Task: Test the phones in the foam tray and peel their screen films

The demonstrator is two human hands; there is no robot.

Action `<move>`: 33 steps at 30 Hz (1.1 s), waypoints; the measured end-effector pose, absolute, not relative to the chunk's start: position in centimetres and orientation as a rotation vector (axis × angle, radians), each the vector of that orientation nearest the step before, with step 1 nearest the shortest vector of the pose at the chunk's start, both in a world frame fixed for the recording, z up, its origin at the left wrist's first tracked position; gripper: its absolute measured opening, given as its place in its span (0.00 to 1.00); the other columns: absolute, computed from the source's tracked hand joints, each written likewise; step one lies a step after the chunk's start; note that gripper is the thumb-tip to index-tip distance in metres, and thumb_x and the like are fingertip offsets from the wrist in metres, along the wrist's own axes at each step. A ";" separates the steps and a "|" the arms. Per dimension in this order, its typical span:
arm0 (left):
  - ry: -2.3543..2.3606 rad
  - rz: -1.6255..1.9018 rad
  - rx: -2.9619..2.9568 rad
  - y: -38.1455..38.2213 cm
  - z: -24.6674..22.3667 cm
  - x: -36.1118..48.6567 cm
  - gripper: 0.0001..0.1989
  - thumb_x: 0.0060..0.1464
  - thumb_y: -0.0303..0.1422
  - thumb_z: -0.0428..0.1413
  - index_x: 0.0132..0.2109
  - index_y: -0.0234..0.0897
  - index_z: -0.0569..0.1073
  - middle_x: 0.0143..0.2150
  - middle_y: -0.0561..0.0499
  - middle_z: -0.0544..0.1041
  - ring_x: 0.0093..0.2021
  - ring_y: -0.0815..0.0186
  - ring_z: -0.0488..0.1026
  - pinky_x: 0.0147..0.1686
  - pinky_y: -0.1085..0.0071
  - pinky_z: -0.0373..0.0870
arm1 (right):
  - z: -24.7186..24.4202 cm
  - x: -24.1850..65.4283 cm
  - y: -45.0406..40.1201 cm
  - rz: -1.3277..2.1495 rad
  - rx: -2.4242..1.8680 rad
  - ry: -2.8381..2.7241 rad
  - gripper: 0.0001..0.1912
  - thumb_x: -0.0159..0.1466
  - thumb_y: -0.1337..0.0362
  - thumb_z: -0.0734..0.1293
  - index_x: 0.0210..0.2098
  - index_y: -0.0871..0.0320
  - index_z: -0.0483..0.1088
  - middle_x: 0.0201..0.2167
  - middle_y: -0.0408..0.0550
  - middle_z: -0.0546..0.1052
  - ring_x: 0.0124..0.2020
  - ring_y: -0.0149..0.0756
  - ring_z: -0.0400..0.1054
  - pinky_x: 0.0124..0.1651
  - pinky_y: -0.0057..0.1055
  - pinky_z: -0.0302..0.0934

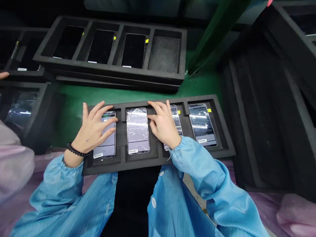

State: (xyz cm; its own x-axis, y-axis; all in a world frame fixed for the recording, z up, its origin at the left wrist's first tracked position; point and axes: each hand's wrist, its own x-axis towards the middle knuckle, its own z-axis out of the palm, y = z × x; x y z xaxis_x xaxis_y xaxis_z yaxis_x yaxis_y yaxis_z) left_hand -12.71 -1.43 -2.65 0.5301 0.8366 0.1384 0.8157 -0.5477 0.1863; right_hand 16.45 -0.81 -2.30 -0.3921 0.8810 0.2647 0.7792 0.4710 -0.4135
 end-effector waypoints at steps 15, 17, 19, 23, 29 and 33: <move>1.467 0.374 2.657 -1.4 -2.4 -12.3 0.23 0.68 0.46 0.42 0.47 0.41 0.78 0.65 0.40 0.67 0.73 0.44 0.53 0.70 0.29 0.33 | -2.6 16.4 -0.9 0.281 -1.352 -2.266 0.18 0.61 0.77 0.60 0.36 0.57 0.80 0.64 0.52 0.69 0.64 0.51 0.60 0.72 0.67 0.43; 1.473 0.379 2.657 -1.2 -2.3 -12.0 0.23 0.69 0.45 0.42 0.44 0.41 0.79 0.64 0.42 0.69 0.72 0.45 0.54 0.71 0.30 0.33 | -2.5 16.4 -0.9 0.246 -1.317 -2.295 0.19 0.60 0.78 0.59 0.36 0.58 0.80 0.64 0.53 0.68 0.65 0.51 0.59 0.72 0.66 0.43; 1.465 0.381 2.659 -1.0 -2.2 -11.9 0.23 0.69 0.45 0.42 0.41 0.41 0.79 0.62 0.44 0.70 0.72 0.46 0.56 0.71 0.31 0.32 | -2.4 16.3 -0.9 0.219 -1.296 -2.318 0.18 0.60 0.79 0.59 0.35 0.59 0.79 0.65 0.54 0.68 0.65 0.51 0.59 0.73 0.66 0.43; 1.392 0.396 2.699 -1.1 -2.1 -12.3 0.21 0.68 0.43 0.43 0.42 0.41 0.79 0.64 0.46 0.69 0.72 0.47 0.54 0.71 0.31 0.33 | -2.3 16.2 -1.2 0.181 -1.315 -2.324 0.17 0.60 0.77 0.60 0.35 0.59 0.80 0.64 0.55 0.69 0.65 0.53 0.60 0.72 0.68 0.44; 1.284 0.443 2.702 -1.9 -2.4 -13.3 0.19 0.68 0.42 0.45 0.45 0.44 0.80 0.65 0.47 0.68 0.72 0.48 0.54 0.72 0.32 0.30 | -2.3 16.5 -1.9 0.198 -1.320 -2.314 0.18 0.61 0.77 0.60 0.36 0.58 0.80 0.63 0.55 0.71 0.63 0.53 0.62 0.71 0.69 0.46; 1.391 0.454 2.640 -1.7 -2.4 -12.7 0.21 0.68 0.43 0.44 0.41 0.45 0.80 0.61 0.48 0.70 0.71 0.48 0.55 0.71 0.30 0.34 | -2.2 16.5 -1.9 0.279 -1.275 -2.323 0.18 0.59 0.78 0.59 0.34 0.59 0.80 0.63 0.54 0.70 0.63 0.51 0.61 0.71 0.68 0.47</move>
State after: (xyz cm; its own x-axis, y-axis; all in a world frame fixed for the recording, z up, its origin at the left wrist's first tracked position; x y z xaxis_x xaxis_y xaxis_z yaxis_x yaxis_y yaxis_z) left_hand -12.68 -1.70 -2.42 0.5316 0.8217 0.2056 0.7848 -0.5691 0.2452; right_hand 16.47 -1.86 -2.18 -0.4559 0.8357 0.3062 0.7394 0.5471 -0.3923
